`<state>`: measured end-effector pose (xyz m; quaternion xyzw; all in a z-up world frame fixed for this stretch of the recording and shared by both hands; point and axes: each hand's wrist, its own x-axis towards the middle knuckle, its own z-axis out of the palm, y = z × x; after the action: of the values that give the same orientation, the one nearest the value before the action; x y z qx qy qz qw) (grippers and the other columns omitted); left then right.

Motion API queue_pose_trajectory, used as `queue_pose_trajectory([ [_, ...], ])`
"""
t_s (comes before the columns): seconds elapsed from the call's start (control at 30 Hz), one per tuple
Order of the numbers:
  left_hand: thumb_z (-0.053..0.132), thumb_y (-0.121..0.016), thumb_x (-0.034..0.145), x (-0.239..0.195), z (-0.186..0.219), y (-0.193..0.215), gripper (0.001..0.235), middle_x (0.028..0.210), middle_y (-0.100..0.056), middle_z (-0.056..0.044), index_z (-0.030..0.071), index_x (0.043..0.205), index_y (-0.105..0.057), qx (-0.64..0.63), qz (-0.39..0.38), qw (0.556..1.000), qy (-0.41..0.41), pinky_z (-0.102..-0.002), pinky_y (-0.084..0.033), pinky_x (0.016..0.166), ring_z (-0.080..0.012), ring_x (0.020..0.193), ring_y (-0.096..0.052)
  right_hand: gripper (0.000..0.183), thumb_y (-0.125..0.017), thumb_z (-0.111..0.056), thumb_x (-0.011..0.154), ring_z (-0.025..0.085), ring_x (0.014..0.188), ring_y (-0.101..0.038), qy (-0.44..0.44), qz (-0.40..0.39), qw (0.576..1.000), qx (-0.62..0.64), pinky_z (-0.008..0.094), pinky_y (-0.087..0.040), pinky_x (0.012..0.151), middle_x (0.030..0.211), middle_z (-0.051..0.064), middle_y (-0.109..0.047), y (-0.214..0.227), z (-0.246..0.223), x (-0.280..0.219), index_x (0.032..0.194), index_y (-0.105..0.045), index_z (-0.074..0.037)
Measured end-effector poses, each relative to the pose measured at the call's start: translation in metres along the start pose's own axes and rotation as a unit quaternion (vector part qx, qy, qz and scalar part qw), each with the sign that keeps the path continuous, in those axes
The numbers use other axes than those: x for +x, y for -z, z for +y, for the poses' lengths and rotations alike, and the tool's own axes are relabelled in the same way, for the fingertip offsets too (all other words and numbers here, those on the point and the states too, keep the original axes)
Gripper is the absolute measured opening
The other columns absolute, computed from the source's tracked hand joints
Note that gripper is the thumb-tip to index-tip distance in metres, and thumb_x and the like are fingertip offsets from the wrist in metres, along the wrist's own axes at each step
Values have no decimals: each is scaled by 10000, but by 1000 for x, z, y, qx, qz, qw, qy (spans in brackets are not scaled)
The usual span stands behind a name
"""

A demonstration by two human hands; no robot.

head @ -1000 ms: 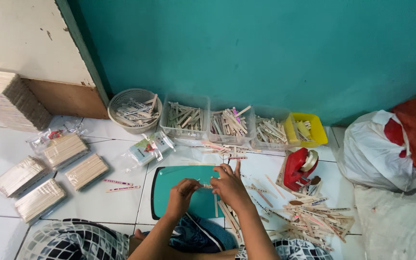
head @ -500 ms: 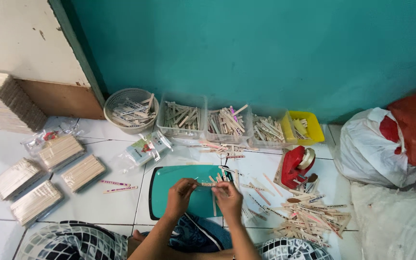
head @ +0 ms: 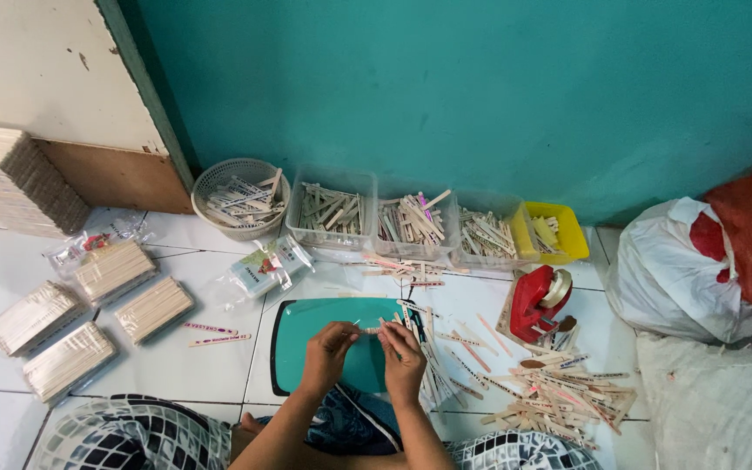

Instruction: The person sits on the floor and sorts small wooden sticks into neat stacks on a green cutting board. They repeatedly pick up sticks, align them, and place them into organized piles, occasionally using a tape dispenser nearby.

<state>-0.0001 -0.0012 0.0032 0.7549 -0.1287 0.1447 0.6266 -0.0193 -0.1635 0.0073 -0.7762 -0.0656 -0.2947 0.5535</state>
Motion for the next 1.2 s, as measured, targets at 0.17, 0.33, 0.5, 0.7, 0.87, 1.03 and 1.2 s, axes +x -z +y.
queue_pose_trajectory([
  [0.17,123,-676,965,-2,0,1,81,1025,-749,-95,104,966,-754,-15,-9,1000,4,-378,-610,795,-269,1025,-756,344,-707,87,887,250,1127,-712,-69,-59,994,53,356,-676,971,1198,114,-716,12,4,6,1185,-767,-72],
  [0.33,92,-683,954,-2,-4,-1,82,1017,-753,-88,96,988,-757,-12,-8,1000,7,-368,-603,803,-249,995,-750,280,-777,-25,868,217,987,-791,-191,-9,976,100,321,-662,866,1087,128,-816,10,5,1,1142,-747,-69],
  [0.5,106,-674,961,-1,0,-1,112,1047,-752,-86,108,1008,-775,-6,-10,999,31,-380,-631,768,-259,1029,-752,302,-784,-53,866,173,933,-820,-143,45,989,-11,278,-679,858,1047,106,-830,4,8,-11,1167,-786,-66],
  [0.7,15,-593,990,3,0,4,347,1162,-681,-152,208,1247,-723,114,-91,987,-65,-397,-612,710,-317,978,-731,370,-744,19,894,268,1116,-753,23,21,999,-44,349,-694,916,1229,175,-743,0,27,-9,1260,-709,-22],
  [0.87,-84,-528,950,5,1,1,522,1272,-624,-200,242,1322,-692,195,-148,967,-73,-458,-603,699,-390,1069,-696,395,-726,29,909,279,1154,-729,49,5,996,-74,365,-666,965,1250,153,-733,3,28,-7,1294,-691,-50],
  [1.03,-195,-439,891,8,8,-2,692,1312,-566,-223,272,1349,-667,215,-183,958,-55,-499,-593,685,-432,1103,-635,374,-675,3,952,334,1228,-677,24,-17,997,-75,406,-680,997,1305,161,-689,2,29,-8,1322,-666,-48],
  [1.2,-202,-441,852,9,11,-4,732,1280,-548,-216,286,1347,-670,225,-179,957,-40,-470,-592,748,-394,1112,-621,415,-640,5,981,318,1219,-688,56,-34,994,-85,416,-653,989,1314,132,-696,3,25,-4,1378,-642,-117],
])
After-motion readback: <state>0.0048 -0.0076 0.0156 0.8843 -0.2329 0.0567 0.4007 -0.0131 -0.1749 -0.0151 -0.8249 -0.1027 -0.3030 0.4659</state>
